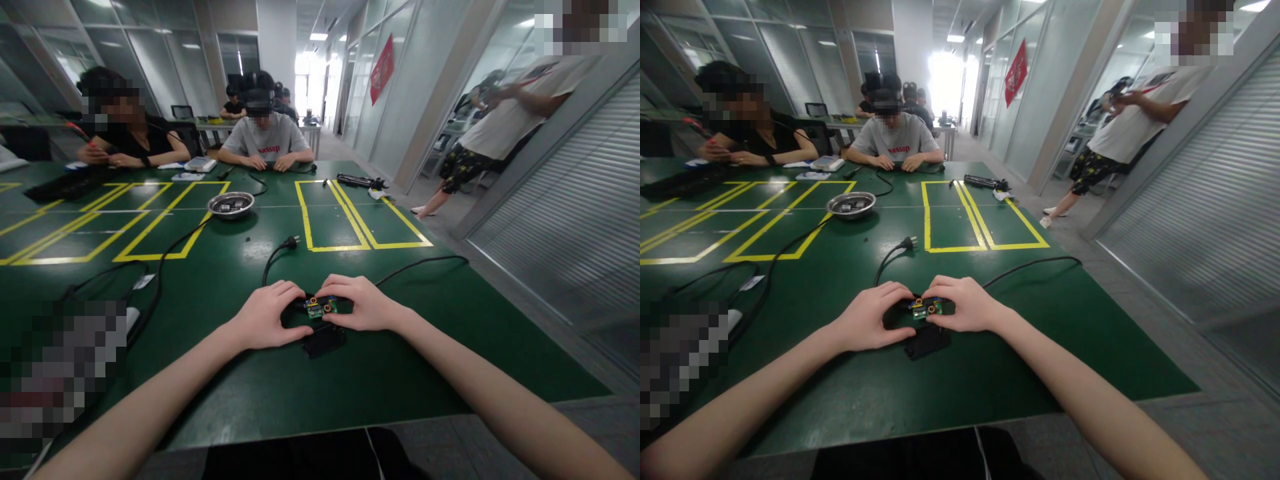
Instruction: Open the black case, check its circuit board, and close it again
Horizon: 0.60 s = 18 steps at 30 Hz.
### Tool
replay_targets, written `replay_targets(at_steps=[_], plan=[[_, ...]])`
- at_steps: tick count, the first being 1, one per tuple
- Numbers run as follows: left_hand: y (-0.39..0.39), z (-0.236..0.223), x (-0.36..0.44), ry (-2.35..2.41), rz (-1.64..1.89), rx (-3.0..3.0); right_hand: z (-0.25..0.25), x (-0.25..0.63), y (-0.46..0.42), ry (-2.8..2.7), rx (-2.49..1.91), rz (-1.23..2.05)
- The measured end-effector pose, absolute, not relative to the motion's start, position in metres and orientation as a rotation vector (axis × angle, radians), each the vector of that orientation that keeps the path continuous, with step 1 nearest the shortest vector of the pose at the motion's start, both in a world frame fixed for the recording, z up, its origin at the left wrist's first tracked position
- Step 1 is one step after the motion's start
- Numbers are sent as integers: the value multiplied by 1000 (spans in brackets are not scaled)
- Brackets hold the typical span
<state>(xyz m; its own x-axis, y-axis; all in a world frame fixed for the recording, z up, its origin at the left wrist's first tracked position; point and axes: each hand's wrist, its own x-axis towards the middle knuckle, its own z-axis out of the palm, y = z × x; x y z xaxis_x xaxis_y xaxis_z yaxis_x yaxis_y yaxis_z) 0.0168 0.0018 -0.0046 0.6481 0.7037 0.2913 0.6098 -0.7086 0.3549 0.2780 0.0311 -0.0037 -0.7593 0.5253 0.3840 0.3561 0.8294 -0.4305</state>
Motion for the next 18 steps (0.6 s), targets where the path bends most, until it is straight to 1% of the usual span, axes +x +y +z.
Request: replay_targets(at_steps=[8, 18], plan=[[3, -9, 15, 1223, 660, 2595, -6, 281, 34, -2513, -704, 443], [4, -7, 12, 1185, 689, 2586, -9, 283, 38, -2551, -738, 513]])
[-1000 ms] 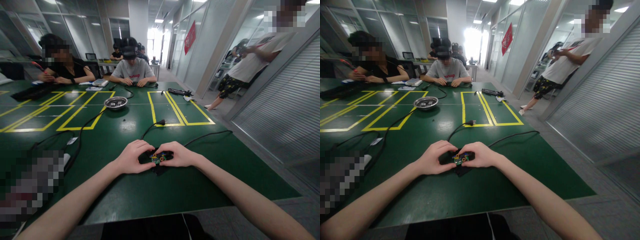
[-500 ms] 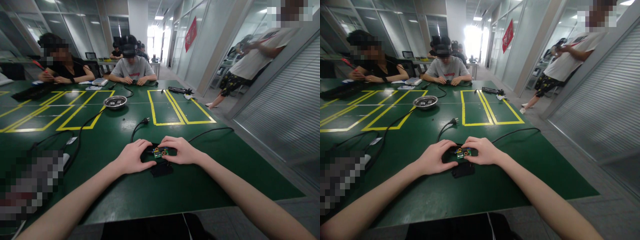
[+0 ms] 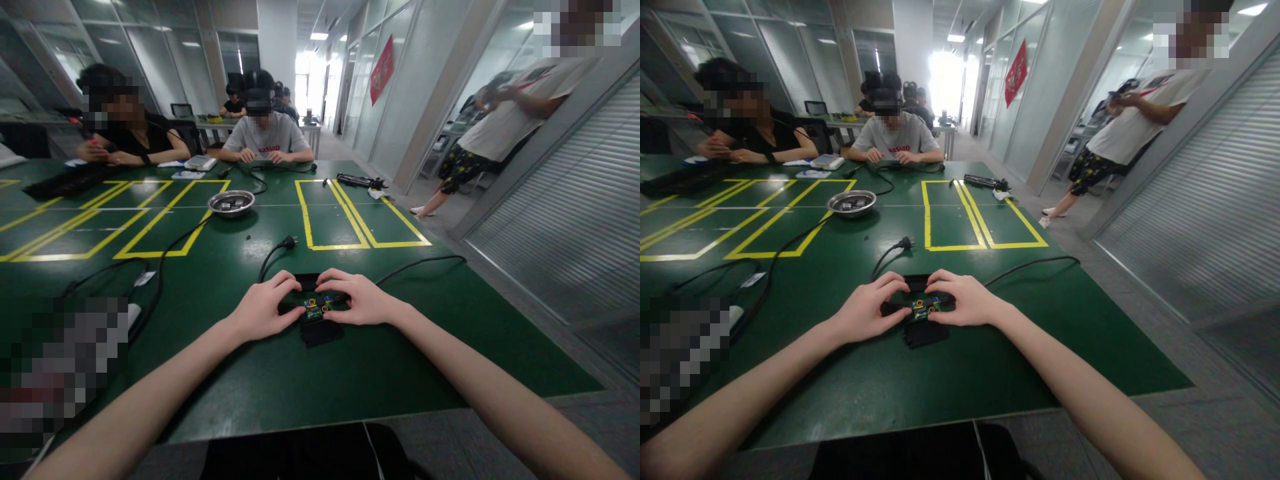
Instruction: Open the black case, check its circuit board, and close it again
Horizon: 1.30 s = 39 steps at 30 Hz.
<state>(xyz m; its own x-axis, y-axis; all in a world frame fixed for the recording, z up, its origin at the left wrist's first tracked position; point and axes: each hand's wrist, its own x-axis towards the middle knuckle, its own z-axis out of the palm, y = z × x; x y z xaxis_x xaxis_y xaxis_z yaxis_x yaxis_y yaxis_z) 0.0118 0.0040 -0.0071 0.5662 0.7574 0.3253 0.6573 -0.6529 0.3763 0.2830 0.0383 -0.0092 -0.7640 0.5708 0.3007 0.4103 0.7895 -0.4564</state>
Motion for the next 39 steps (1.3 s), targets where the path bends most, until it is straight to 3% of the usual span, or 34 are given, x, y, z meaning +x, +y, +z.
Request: replay_targets(at_steps=[25, 39], plan=[[9, -13, 12, 1288, 568, 2585, -16, 266, 30, -2495, -942, 410], [15, -9, 14, 1351, 487, 2480, -22, 268, 36, -2459, -814, 395]])
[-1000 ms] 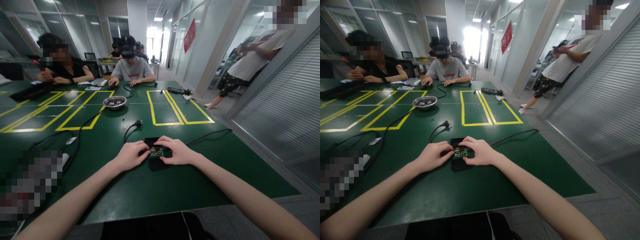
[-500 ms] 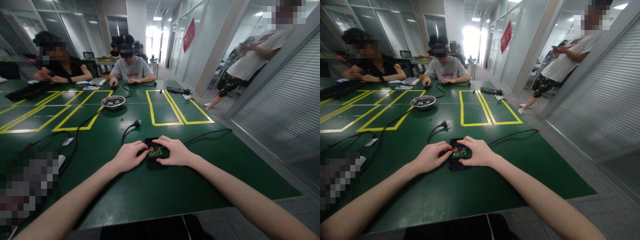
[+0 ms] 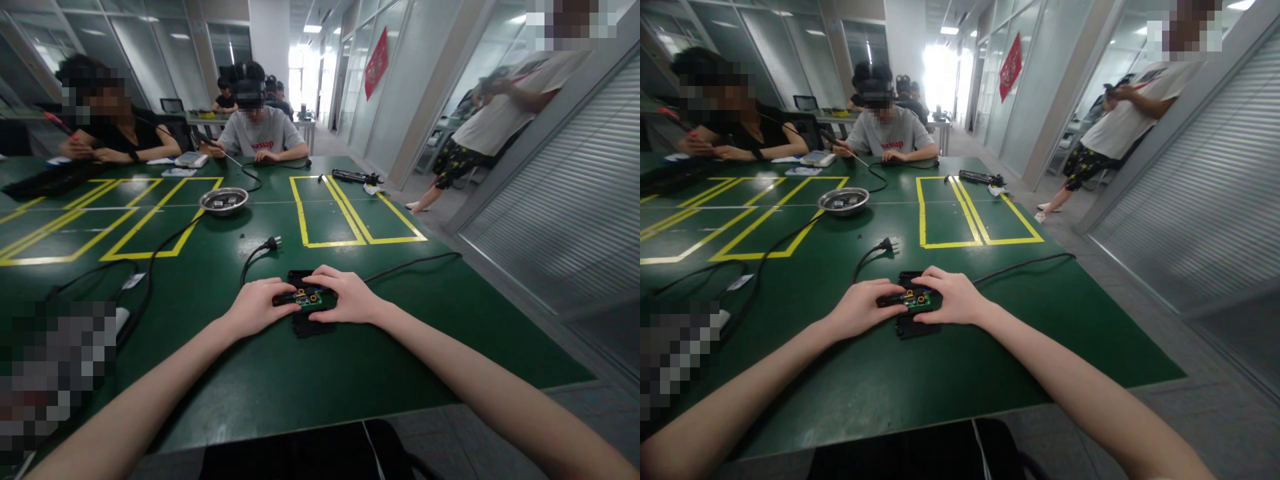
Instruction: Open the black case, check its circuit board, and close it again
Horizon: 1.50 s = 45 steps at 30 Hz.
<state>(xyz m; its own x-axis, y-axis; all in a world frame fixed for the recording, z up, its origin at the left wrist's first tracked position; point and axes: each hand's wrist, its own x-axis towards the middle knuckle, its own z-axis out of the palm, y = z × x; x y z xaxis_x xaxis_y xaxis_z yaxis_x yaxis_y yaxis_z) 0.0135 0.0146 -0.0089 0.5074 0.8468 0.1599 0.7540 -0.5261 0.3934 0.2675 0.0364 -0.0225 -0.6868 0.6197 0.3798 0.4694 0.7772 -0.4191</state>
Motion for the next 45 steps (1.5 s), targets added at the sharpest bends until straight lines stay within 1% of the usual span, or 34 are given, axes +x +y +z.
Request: replay_targets(at_steps=[15, 30, 35, 38, 41, 45], plan=[[17, -14, 10, 1296, 526, 2485, -19, 262, 35, -2480, -964, 374], [16, -11, 13, 1343, 465, 2486, -12, 258, 35, -2545, -1072, 325], [16, -10, 13, 1324, 528, 2433, -13, 265, 37, -2464, -976, 396], [17, -6, 12, 1275, 658, 2340, -9, 274, 40, -2401, -982, 428], [15, 1, 8, 1167, 758, 2158, -1, 284, 39, -2356, -925, 546], [11, 5, 4, 951, 567, 1913, 8, 290, 30, -2370, -711, 755]])
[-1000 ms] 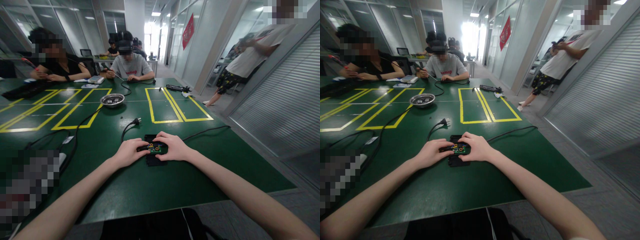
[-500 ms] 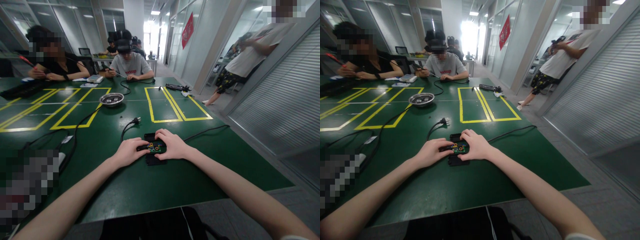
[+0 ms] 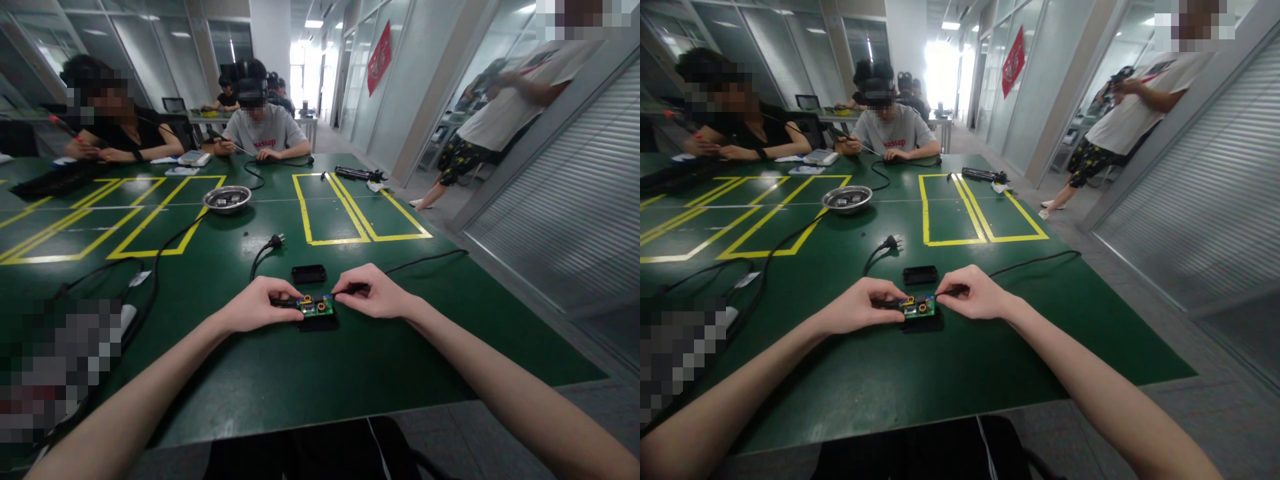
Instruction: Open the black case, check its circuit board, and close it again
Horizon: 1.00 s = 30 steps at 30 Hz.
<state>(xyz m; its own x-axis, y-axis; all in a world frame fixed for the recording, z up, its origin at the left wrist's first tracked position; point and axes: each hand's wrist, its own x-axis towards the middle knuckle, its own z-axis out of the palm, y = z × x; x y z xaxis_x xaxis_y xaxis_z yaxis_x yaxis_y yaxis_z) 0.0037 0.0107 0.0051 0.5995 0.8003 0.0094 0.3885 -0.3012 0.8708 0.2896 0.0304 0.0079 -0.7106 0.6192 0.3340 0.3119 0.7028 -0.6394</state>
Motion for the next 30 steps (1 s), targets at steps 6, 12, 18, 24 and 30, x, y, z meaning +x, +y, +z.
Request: replay_targets(at_steps=[6, 12, 18, 24, 30], plan=[[6, -2, 3, 913, 461, 1944, 7, 285, 24, -2442, -646, 876], [6, 1, 3, 972, 583, 2228, 5, 287, 31, -2464, -755, 785], [7, 1, 2, 1026, 585, 2422, 3, 289, 34, -2502, -806, 689], [6, -2, 2, 950, 638, 2449, 2, 291, 37, -2538, -772, 670], [7, 1, 0, 874, 665, 2372, 1, 291, 38, -2589, -808, 584]])
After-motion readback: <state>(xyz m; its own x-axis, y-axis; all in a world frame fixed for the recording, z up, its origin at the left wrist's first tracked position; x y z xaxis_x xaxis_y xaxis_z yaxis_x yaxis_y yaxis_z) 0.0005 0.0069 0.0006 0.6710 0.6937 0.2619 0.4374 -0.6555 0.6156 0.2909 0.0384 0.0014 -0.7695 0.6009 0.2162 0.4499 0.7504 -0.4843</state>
